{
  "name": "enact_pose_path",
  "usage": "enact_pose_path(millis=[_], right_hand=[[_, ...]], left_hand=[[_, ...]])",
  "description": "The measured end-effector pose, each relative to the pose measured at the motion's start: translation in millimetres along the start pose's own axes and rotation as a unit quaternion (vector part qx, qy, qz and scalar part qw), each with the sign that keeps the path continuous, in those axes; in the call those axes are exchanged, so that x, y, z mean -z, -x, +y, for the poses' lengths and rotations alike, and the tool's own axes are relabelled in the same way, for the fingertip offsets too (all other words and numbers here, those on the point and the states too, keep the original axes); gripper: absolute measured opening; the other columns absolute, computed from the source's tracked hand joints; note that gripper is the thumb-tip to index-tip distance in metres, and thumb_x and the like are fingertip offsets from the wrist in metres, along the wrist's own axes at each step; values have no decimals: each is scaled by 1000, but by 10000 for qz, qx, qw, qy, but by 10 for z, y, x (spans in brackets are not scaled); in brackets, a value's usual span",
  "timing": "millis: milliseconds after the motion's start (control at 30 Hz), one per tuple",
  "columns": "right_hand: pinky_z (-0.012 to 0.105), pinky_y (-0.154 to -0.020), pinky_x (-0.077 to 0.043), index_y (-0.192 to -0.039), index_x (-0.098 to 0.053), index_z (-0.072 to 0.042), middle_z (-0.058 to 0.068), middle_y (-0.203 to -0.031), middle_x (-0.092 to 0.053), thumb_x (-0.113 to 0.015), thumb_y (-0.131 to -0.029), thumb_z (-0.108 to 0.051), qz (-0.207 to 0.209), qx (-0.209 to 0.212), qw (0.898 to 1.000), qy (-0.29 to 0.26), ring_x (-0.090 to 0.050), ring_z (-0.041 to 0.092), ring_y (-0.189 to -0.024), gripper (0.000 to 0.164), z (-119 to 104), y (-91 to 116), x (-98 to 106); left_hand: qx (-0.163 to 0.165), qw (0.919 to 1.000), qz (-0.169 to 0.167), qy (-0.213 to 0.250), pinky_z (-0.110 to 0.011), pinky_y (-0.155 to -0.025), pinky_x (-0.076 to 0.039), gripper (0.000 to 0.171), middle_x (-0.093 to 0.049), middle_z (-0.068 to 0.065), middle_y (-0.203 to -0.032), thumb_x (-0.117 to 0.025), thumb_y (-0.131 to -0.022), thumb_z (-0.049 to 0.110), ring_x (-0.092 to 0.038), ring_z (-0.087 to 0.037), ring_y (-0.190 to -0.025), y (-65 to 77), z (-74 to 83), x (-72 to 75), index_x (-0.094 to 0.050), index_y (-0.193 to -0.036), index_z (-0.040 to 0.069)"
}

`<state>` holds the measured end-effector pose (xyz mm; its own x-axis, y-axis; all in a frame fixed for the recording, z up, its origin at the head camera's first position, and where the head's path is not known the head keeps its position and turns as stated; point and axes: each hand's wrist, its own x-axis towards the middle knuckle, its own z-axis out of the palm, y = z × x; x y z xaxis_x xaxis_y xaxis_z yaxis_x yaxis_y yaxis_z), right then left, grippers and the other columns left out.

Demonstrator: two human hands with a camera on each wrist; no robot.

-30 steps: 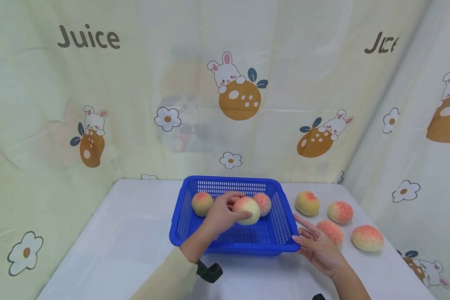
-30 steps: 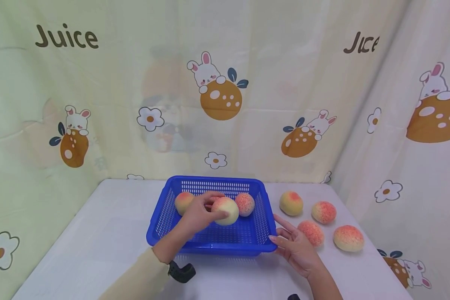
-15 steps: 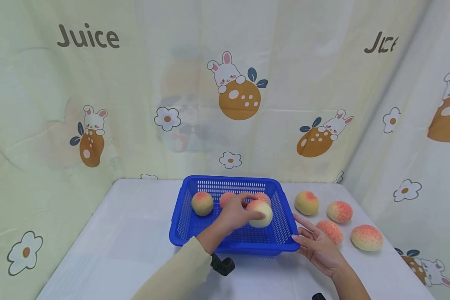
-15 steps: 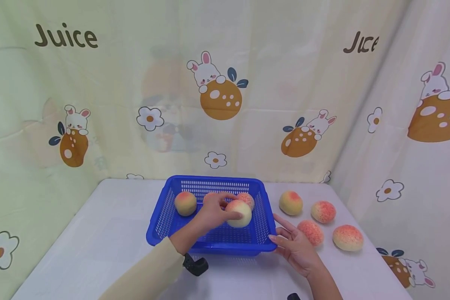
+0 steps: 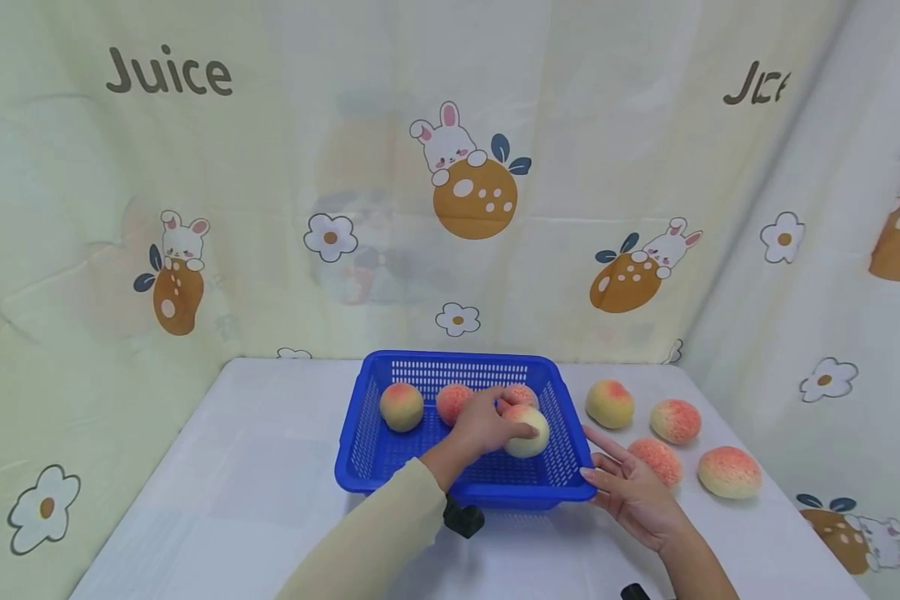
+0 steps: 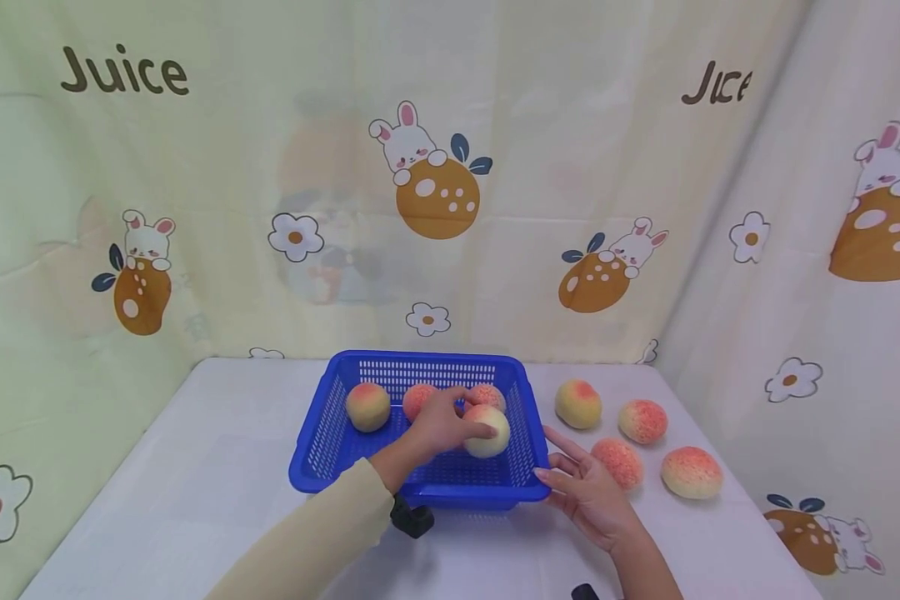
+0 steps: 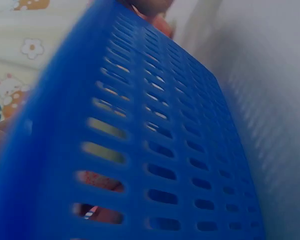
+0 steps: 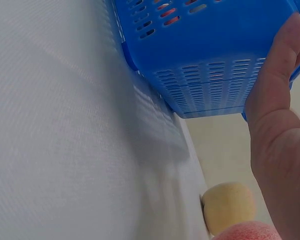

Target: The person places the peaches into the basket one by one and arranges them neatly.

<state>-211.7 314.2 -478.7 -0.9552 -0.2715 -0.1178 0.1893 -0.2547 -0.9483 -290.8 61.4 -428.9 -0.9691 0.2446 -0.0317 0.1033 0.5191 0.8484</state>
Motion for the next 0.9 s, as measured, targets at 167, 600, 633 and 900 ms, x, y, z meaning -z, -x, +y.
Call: enact_pose_path(millis=[167, 600, 633, 900], right_hand=[[32, -92, -60, -161, -29, -22, -2, -109, -70, -54, -104, -1, -78, 53, 9999, -61, -72, 12, -99, 66, 4, -1, 11], [33, -94, -59, -162, -27, -22, -2, -109, -70, -54, -104, -2, -123, 12, 9999, -75, -72, 13, -100, 67, 7, 2, 10], [33, -94, -59, -162, -26, -22, -2, -109, -70, -54, -104, -2, -115, 3, 9999, -73, -72, 13, -100, 68, 6, 4, 8], [33, -94, -59, -164, -22, -20, -3, -109, -69, -56, -104, -3, 35, -63, 10000, -7, -72, 13, -100, 71, -8, 8, -10]], left_hand=[[80, 9992, 18, -392, -33, -80, -55, 60, -66, -2, -104, -90, -77, 37, -59, -17, -90, -67, 17, -54, -65, -126, 15], [738, 9966, -341, 133, -39, -66, -63, 53, -64, -7, -104, -91, -78, 21, -65, -24, -87, -132, 31, -179, -60, -121, 12], [764, 9963, -368, 153, -40, -67, -63, 56, -64, -8, -106, -90, -78, 21, -65, -24, -88, -129, 34, -184, -59, -124, 11], [801, 9938, -698, 313, -39, -68, -63, 55, -64, -11, -106, -86, -84, 19, -68, -24, -77, -70, 43, -138, -57, -130, 9]])
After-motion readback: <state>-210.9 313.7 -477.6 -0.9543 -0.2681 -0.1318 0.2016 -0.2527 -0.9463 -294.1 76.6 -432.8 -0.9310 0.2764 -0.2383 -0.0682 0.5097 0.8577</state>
